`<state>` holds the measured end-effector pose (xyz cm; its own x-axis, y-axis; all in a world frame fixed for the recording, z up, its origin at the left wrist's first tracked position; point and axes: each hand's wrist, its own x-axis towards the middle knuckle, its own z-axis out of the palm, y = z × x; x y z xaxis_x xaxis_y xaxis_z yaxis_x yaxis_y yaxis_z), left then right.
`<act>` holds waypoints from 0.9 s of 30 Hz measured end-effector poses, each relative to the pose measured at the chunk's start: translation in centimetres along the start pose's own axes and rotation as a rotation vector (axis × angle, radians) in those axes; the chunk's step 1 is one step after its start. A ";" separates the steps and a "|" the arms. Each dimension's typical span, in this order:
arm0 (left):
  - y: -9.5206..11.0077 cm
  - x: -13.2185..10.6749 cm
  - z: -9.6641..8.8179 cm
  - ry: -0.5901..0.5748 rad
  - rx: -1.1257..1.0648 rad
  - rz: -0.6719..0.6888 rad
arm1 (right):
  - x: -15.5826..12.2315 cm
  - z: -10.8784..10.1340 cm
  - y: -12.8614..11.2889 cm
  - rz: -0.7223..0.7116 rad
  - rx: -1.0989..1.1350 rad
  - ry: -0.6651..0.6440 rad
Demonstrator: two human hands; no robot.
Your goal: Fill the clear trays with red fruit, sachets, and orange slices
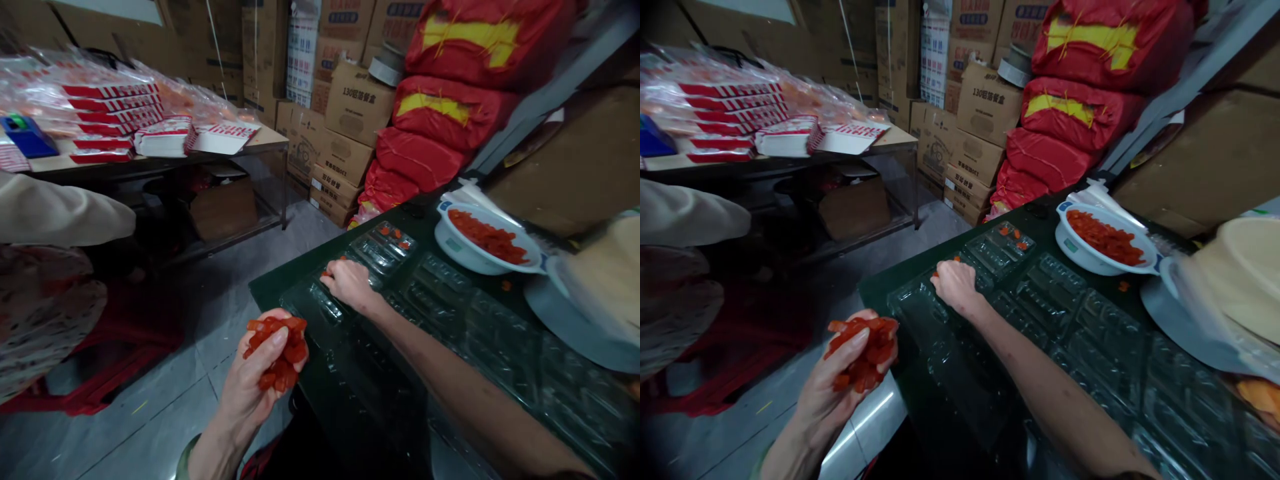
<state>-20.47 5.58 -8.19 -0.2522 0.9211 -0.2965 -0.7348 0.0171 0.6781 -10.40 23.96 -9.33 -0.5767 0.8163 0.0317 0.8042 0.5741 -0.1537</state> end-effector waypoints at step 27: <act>-1.1 -0.6 1.2 -0.041 -0.019 -0.034 | -2.7 -2.4 8.6 0.314 0.762 0.044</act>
<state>-18.75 5.48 -7.96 -0.2014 0.9354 -0.2907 -0.7544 0.0412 0.6551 -1.57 26.91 -8.36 -0.3220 0.9426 -0.0882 0.5997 0.1309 -0.7894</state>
